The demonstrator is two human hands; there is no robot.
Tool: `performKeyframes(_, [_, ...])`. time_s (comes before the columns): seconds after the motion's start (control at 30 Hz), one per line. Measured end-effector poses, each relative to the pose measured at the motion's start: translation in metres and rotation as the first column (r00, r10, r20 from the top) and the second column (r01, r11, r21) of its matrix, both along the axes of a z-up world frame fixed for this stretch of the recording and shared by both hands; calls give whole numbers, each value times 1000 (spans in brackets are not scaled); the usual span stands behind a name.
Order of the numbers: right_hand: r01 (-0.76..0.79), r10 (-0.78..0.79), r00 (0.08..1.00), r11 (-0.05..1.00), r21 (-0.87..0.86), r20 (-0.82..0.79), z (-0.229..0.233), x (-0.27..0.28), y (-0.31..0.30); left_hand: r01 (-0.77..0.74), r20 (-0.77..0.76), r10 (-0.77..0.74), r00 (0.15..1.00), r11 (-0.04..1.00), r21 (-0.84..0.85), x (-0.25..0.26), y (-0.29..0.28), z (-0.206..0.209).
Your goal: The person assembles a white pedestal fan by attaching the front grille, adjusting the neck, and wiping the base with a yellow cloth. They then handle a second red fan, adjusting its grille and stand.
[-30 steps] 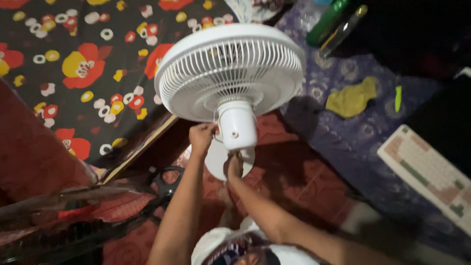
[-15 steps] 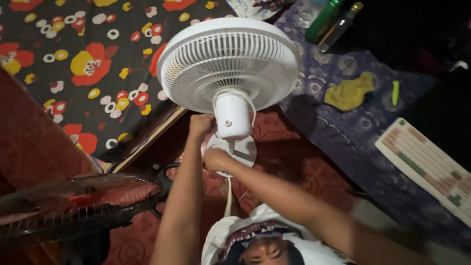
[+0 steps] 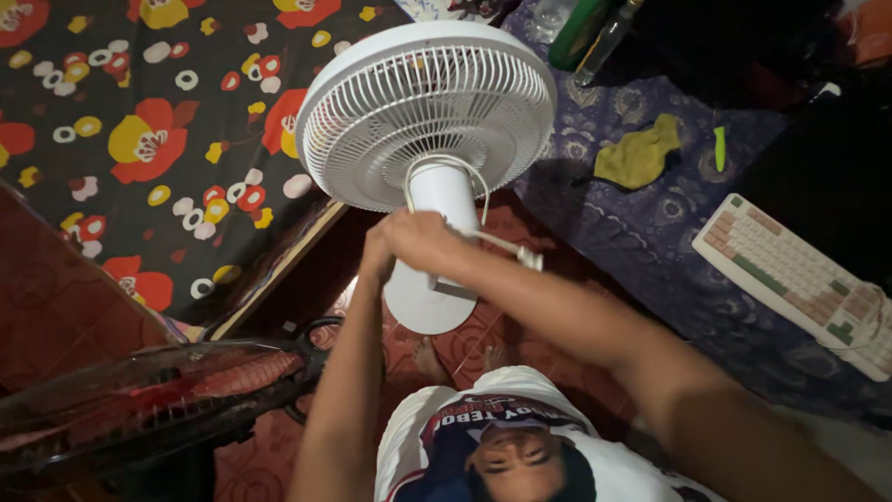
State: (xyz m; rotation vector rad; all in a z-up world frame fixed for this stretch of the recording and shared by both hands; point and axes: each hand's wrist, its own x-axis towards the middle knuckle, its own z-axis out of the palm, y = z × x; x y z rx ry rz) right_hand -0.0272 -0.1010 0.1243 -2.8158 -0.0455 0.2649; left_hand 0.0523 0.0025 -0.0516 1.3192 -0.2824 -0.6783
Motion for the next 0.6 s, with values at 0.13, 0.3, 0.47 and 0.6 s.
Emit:
performKeyframes(0.13, [-178,185,983,953,-245,6,37,27,-23,-100,-61,101,993,995,21,-19,-5,3])
performKeyframes(0.3, [-195,276,796,960,-203,538,50,44,-82,-142,6,142,990,987,74,-29,-4,8])
performKeyframes(0.47, [-199,205,521,973,-115,828,18,23,-120,-197,34,197,980,980,26,-34,-3,13])
performKeyframes(0.6, [19,-266,661,941,338,702,-14,-5,-125,-199,129,208,970,977,-80,-39,-1,21])
